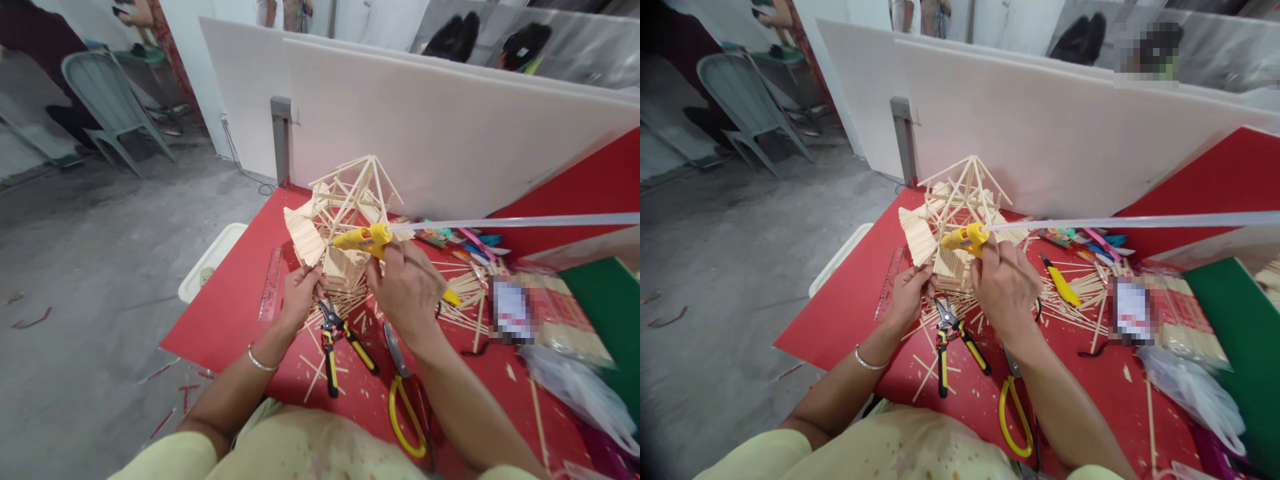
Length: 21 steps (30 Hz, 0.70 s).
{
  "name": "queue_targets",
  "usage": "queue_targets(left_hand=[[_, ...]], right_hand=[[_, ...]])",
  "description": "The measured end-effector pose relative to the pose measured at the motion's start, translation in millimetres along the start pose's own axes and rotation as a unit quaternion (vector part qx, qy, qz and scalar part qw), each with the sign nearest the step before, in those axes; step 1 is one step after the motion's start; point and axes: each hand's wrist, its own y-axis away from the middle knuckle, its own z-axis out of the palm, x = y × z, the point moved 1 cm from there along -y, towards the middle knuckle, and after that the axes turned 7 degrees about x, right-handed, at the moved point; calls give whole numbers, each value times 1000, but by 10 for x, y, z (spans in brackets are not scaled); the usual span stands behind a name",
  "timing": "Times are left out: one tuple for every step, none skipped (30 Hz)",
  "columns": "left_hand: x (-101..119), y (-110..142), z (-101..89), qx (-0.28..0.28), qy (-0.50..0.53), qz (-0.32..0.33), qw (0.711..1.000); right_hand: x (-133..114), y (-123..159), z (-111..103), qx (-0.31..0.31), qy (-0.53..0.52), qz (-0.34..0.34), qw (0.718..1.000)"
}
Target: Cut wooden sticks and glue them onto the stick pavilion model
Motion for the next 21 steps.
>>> queue_targets(left_hand=[[-5,-2,-1,0,0,-1,1000],[-9,-4,-2,1,0,-1,1000],[-13,-7,-4,3,-1,0,1000],[-15,-10,-5,4,-2,0,1000],[-17,-13,-5,5,-3,1,1000],[-18,-15,-5,5,-4,0,1000],[-17,-16,-5,5,-5,0,1000],[-15,-16,-4,4,-5,-1,1000],[-13,-15,-4,4,-6,-1,1000],[-11,-14,-3,4,-6,-2,1000],[-8,-12,-2,4,-6,-1,1000],[-7,-12,-1,3,-5,0,1000],[-6,-12,-1,2,-4,3,1000],[-6,-13,0,1,-3,4,1000],[-6,-14,1,0,-2,6,1000],[-6,-15,1,0,-1,5,1000],[-6,-16,2,1,-1,5,1000],[-4,-17,3,3,-2,4,1000],[-3,-17,4,4,-1,3,1000],[-1,-16,4,4,-1,3,1000],[1,-15,4,4,-1,3,1000]], right_hand=[[-1,2,0,1,0,1,1000],[-1,4,1,1,1,2,1000],[-1,5,3,2,2,3,1000],[-1,6,5,2,2,4,1000],[-1,6,6,2,2,5,1000],[-1,6,6,2,1,5,1000],[-1,6,5,3,0,6,1000],[-1,6,2,2,0,5,1000],[-3,7,-1,1,-1,3,1000],[-4,8,-5,-1,-1,2,1000],[-6,10,-8,-2,-2,1,1000],[-8,12,-10,-4,-3,2,1000],[-9,15,-11,-7,-5,2,1000],[-10,18,-11,-9,-7,2,1000],[-10,20,-9,-10,-9,3,1000],[-10,22,-7,-10,-10,3,1000],[-10,23,-5,-10,-11,4,1000],[-9,22,-2,-9,-11,4,1000],[-9,22,-1,-8,-11,4,1000],[-9,20,0,-7,-9,3,1000],[-9,18,0,-8,-8,2,1000]])
